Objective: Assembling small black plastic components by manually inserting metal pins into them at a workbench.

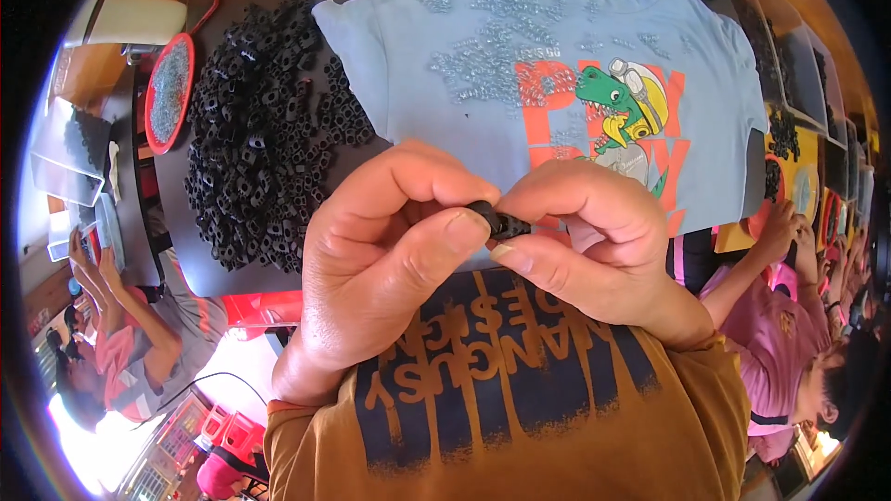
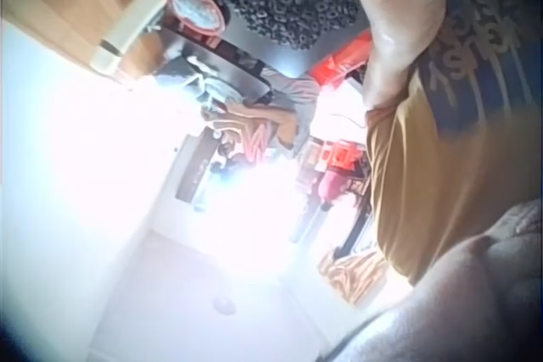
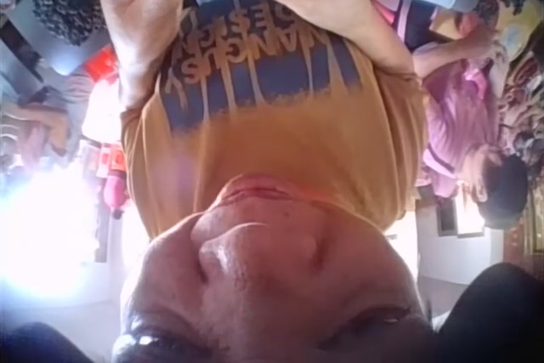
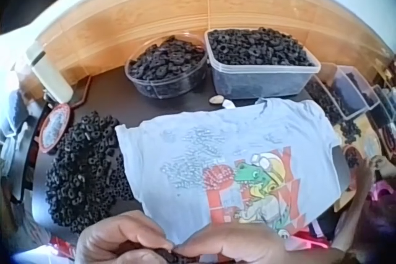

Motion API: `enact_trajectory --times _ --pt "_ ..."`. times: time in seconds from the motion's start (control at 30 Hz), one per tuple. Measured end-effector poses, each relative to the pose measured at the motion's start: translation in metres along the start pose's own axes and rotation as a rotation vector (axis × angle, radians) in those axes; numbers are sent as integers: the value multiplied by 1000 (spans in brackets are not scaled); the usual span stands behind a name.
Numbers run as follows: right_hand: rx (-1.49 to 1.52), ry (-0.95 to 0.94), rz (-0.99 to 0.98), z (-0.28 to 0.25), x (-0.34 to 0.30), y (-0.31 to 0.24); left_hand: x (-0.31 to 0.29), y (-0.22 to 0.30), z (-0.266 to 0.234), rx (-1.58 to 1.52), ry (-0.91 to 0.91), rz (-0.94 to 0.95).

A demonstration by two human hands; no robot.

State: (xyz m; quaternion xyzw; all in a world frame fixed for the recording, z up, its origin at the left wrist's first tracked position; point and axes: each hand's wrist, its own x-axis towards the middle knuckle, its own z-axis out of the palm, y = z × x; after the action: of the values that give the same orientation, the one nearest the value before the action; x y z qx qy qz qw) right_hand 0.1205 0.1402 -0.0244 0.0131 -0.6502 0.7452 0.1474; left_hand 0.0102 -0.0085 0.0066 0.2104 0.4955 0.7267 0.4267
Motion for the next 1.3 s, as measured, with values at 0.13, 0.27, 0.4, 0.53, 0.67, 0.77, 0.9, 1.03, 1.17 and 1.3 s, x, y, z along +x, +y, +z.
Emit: enact_trajectory --times 0.13,0.27,0.4,0.53,0.67,0.77,0.9,1.03,1.17,1.3 --pt "-21 29 -4 2 -2 0 -3 2 5 69 78 -28" --pt "-90 2 -11 0 -1 -4 -4 20 2 326 42 -109" --pt "-110 90 -47 5 0 -4 -2 22 2 440 -6 -74" --pt "-193 106 -27 6 -1 -6 -3 6 2 672 7 186" --pt "-247 124 -97 5 0 -5 -2 -7 6 659 64 272" --pt "-185 110 -29 4 -4 -9 -3 -5 7 658 39 244" --pt "80 119 31 10 -4 -9 -1 13 0 622 -60 143" --pt "79 59 47 7 -4 -10 9 32 -2 815 -190 190" --pt "137 86 81 9 -9 -10 9 32 -3 905 -265 240" --pt "-33 54 20 10 -12 -13 2 28 -6 1046 -342 416"
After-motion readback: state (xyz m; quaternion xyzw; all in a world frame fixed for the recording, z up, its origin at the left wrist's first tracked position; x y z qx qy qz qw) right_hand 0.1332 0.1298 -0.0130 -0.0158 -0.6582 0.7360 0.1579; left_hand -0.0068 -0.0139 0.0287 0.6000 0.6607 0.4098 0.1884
